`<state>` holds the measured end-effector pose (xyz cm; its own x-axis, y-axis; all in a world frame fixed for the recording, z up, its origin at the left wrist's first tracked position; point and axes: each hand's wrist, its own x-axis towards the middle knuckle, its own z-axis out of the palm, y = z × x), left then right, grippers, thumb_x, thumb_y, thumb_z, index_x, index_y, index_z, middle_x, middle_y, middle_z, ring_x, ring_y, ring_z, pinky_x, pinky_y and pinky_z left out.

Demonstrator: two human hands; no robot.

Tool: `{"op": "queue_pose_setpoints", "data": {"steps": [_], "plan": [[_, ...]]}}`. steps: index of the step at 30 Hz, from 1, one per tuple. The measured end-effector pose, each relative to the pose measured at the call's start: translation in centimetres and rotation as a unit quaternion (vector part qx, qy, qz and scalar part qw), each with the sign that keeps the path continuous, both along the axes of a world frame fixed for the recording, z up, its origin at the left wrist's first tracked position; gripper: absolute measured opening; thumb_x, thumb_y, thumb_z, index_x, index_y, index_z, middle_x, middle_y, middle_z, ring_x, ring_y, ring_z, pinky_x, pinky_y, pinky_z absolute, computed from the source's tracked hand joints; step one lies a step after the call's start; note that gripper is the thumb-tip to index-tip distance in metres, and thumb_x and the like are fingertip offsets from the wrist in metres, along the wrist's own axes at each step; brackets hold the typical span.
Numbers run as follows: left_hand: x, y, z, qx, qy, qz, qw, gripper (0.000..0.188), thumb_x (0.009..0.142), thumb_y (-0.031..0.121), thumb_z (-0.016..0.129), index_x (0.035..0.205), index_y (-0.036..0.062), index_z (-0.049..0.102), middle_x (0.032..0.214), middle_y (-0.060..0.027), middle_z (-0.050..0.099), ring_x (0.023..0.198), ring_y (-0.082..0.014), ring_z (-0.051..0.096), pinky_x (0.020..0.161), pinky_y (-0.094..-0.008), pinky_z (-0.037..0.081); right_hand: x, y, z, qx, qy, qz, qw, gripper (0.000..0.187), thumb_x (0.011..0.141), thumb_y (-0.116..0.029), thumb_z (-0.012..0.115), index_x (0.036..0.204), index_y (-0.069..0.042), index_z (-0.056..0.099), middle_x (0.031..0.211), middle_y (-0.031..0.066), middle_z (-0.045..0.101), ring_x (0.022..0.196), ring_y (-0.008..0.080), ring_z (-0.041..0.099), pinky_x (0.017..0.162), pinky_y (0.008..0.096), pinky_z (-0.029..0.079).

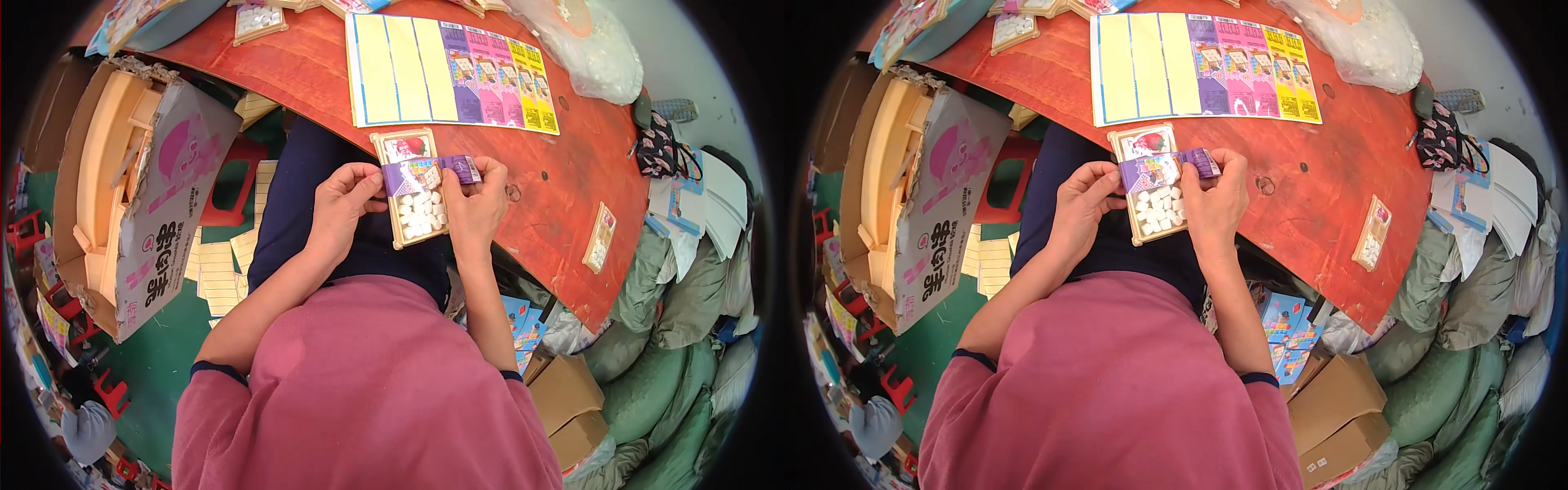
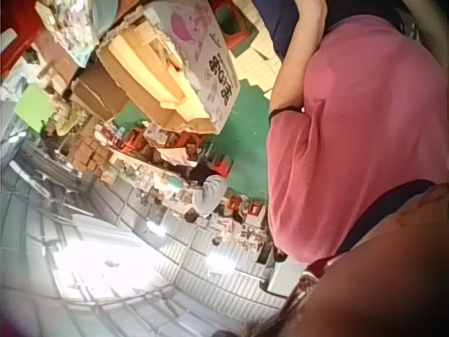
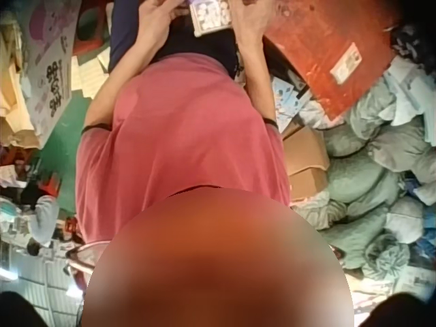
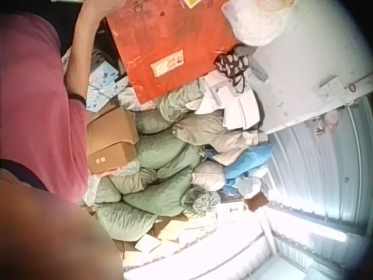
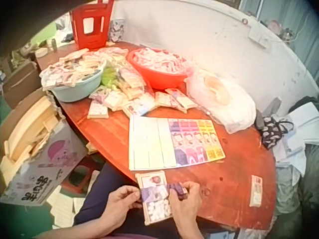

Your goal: Applying labels to small toy packages and then folding a cardboard box to pack them inside.

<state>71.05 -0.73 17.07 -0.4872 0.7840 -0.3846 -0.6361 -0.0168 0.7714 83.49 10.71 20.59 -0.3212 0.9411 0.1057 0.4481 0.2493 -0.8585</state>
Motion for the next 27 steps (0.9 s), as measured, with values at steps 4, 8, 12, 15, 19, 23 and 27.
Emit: {"op": "queue_pose_setpoints", "data": {"steps": [4, 8, 12, 15, 19, 23, 27], "plan": [[-0.1, 0.0, 0.8, 0.053, -0.036, 0.004, 0.998, 0.022, 0.091, 0.014, 0.057, 0.104, -0.0038, 0.059, 0.092, -0.0072, 0.063, 0.081, -0.0118, 0.061, 0.073, -0.0282, 0.053, -0.2, 0.0, 0.1, 0.018, -0.005, 0.003, 1.0, 0.028, 0.077, -0.006, 0.067, 0.096, 0.001, 0.047, 0.088, 0.0107, 0.058, 0.066, 0.0165, 0.061, 0.061, 0.0301, 0.05], [0.1, 0.7, 2.2, -0.004, 0.014, -0.017, 1.0, 0.023, 0.09, 0.013, 0.058, 0.104, -0.004, 0.06, 0.093, -0.0079, 0.064, 0.083, -0.0119, 0.062, 0.073, -0.0277, 0.053, 0.0, 0.2, -0.4, 0.022, -0.001, -0.001, 1.0, 0.029, 0.076, -0.006, 0.068, 0.096, 0.001, 0.047, 0.087, 0.0102, 0.058, 0.066, 0.0161, 0.061, 0.06, 0.0308, 0.05], [0.0, 0.9, 1.7, -0.02, 0.037, -0.038, 0.998, 0.024, 0.089, 0.013, 0.061, 0.105, -0.0047, 0.059, 0.096, -0.0091, 0.065, 0.084, -0.0124, 0.063, 0.073, -0.0275, 0.053, 0.3, 0.5, -0.6, 0.022, 0.022, -0.009, 0.999, 0.026, 0.078, -0.005, 0.068, 0.095, 0.0, 0.047, 0.086, 0.0087, 0.059, 0.065, 0.0129, 0.06, 0.059, 0.027, 0.05], [-0.3, 0.6, 1.4, 0.025, -0.011, -0.041, 0.999, 0.026, 0.089, 0.012, 0.06, 0.108, -0.0052, 0.057, 0.097, -0.0099, 0.065, 0.086, -0.0139, 0.063, 0.077, -0.0285, 0.052, 0.8, 1.0, -0.1, -0.193, 0.266, -0.003, 0.944, 0.017, 0.084, -0.003, 0.064, 0.094, -0.001, 0.05, 0.082, 0.0056, 0.061, 0.065, 0.0078, 0.06, 0.055, 0.0178, 0.05], [-0.6, 0.3, 0.6, 0.103, -0.13, -0.056, 0.985, 0.03, 0.09, 0.018, 0.059, 0.11, -0.0036, 0.053, 0.104, -0.011, 0.063, 0.092, -0.0179, 0.063, 0.084, -0.0334, 0.051, -0.2, 0.6, 1.1, -0.311, 0.306, 0.025, 0.9, 0.017, 0.083, -0.004, 0.065, 0.095, -0.002, 0.053, 0.081, 0.005, 0.063, 0.065, 0.007, 0.061, 0.052, 0.0178, 0.049], [-0.6, 0.5, -0.2, 0.144, -0.247, -0.081, 0.955, 0.029, 0.09, 0.021, 0.059, 0.109, 0.0004, 0.053, 0.106, -0.0093, 0.062, 0.097, -0.0189, 0.062, 0.089, -0.0359, 0.049, -1.5, 0.4, 2.2, -0.381, 0.248, 0.092, 0.886, 0.017, 0.082, -0.01, 0.068, 0.092, -0.005, 0.056, 0.078, 0.0013, 0.064, 0.065, 0.0054, 0.059, 0.05, 0.017, 0.044], [-1.1, 0.3, -0.5, 0.208, -0.317, -0.1, 0.92, 0.031, 0.09, 0.018, 0.056, 0.113, -0.001, 0.05, 0.104, -0.0116, 0.062, 0.093, -0.0216, 0.063, 0.085, -0.0353, 0.052, -2.7, 0.4, 3.5, -0.385, 0.199, 0.146, 0.889, 0.014, 0.083, -0.014, 0.068, 0.088, -0.006, 0.058, 0.074, -0.0001, 0.063, 0.062, 0.0037, 0.057, 0.047, 0.0153, 0.039]]}}
